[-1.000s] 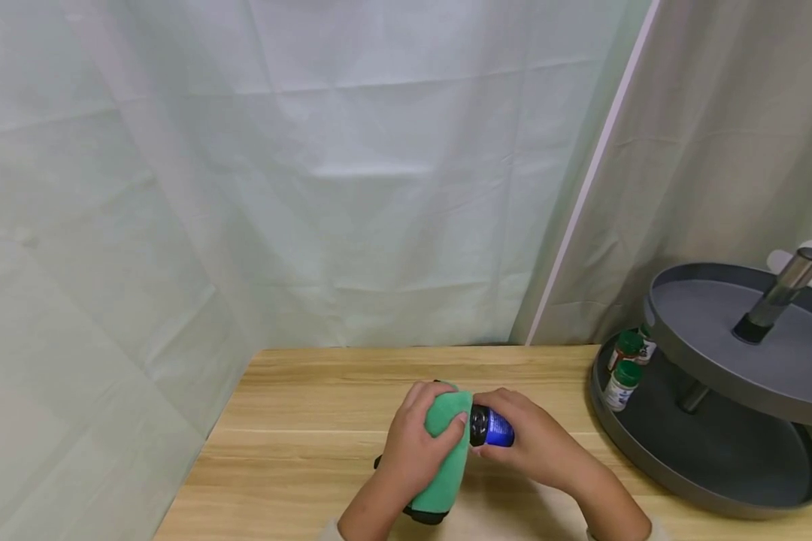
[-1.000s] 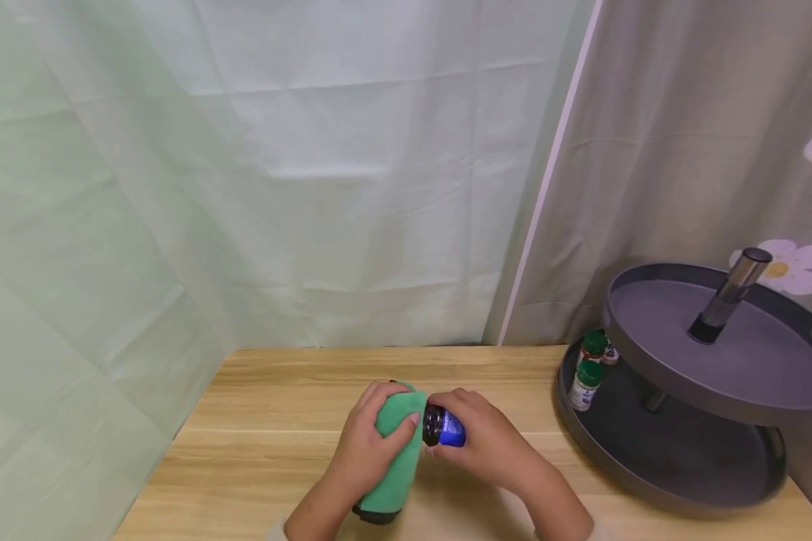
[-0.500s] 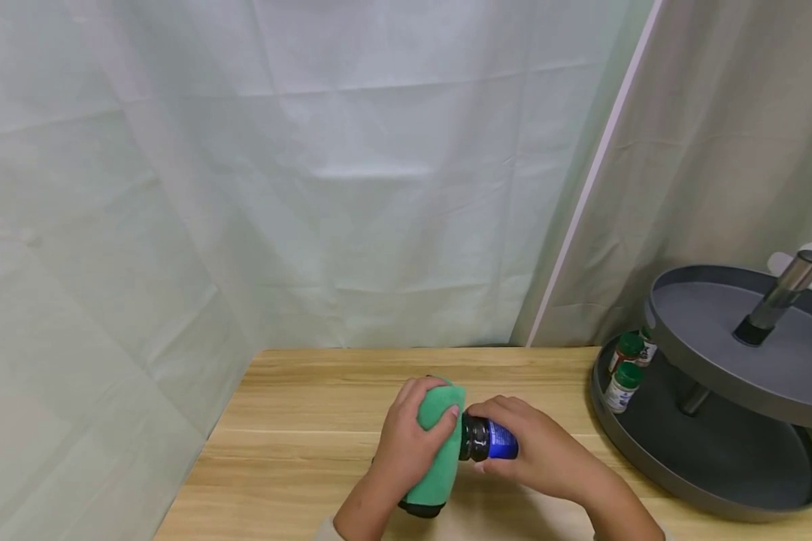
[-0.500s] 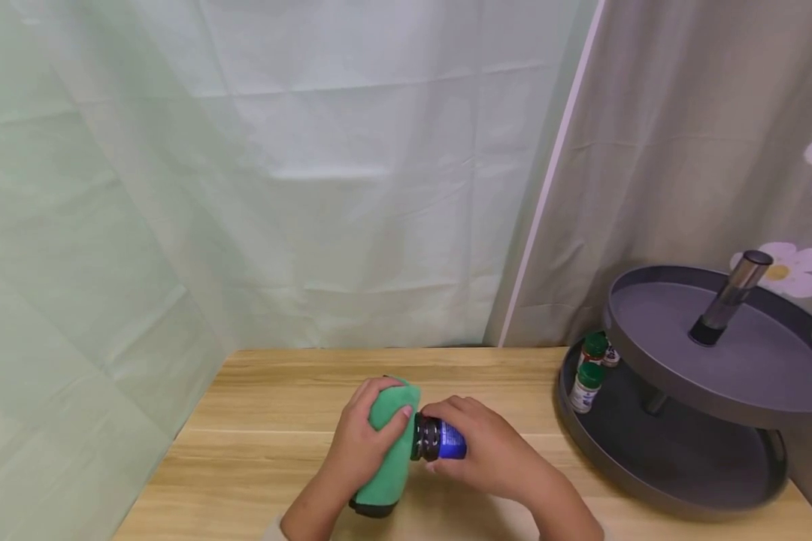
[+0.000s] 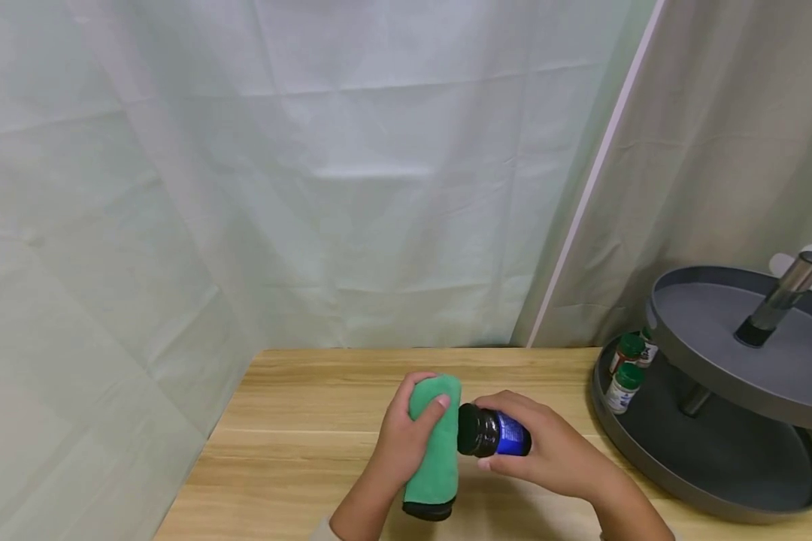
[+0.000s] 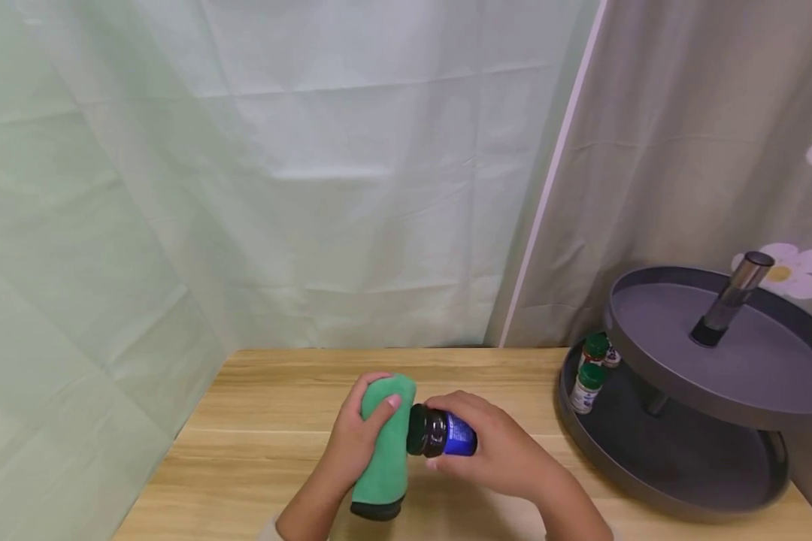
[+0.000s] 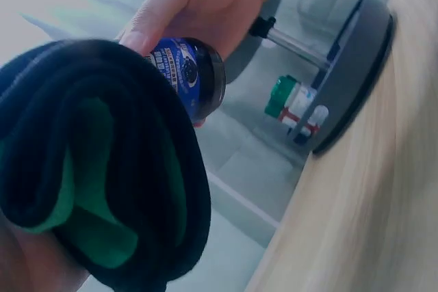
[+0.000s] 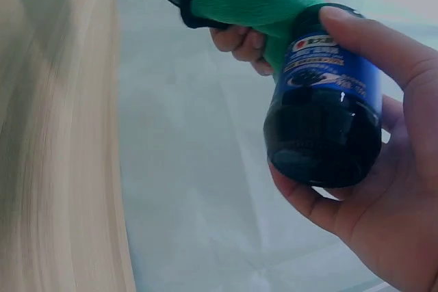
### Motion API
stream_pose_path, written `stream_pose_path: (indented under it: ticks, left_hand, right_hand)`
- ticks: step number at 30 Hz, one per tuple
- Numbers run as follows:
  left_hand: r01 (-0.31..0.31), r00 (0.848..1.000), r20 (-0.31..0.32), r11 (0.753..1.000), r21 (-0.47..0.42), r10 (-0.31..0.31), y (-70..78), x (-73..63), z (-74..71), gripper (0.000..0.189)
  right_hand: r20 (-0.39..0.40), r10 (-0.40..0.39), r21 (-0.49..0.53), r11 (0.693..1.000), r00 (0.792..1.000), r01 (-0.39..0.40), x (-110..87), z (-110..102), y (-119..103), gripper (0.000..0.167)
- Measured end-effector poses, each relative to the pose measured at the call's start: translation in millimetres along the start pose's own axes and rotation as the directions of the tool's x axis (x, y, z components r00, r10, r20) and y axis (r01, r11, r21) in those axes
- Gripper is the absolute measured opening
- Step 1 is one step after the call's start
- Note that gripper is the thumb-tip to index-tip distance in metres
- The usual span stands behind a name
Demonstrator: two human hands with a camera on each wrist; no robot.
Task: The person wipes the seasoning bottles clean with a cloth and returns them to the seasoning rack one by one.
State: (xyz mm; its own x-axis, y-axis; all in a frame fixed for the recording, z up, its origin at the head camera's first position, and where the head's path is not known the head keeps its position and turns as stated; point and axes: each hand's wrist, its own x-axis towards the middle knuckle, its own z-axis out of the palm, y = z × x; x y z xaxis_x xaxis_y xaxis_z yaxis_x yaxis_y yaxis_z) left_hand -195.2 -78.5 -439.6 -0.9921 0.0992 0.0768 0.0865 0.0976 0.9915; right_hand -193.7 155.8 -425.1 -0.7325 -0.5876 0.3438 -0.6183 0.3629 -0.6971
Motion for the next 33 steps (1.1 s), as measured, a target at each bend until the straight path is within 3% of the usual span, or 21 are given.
stream_pose_path:
  ticks: [9,17,26,33]
  left_hand:
    - [0.017,0.999,0.048,0.988,-0.151,-0.01,4.3,-1.1,-4.4,0.034]
    - [0.01,0.99,0.137,0.977,-0.214,0.02,4.7,-3.8,-4.2,0.042]
    - [-0.038,0.996,0.074,0.983,-0.179,0.052,6.1,-7.6,2.1,0.042]
    - [-0.106,0.993,0.042,0.991,-0.079,0.109,7.9,-9.6,7.5,0.035]
  right_hand:
    - [-0.041,-0.077,0.156,0.984,0.996,0.082,3.6,3.7,-3.2,0.059]
    - [-0.131,-0.075,0.282,0.953,0.989,0.11,6.8,16.5,-3.0,0.061]
    - [-0.126,0.018,0.378,0.925,0.992,0.031,8.7,30.7,-1.7,0.051]
    - [-0.168,0.06,0.342,0.94,0.984,0.001,8.6,37.9,-2.0,0.041]
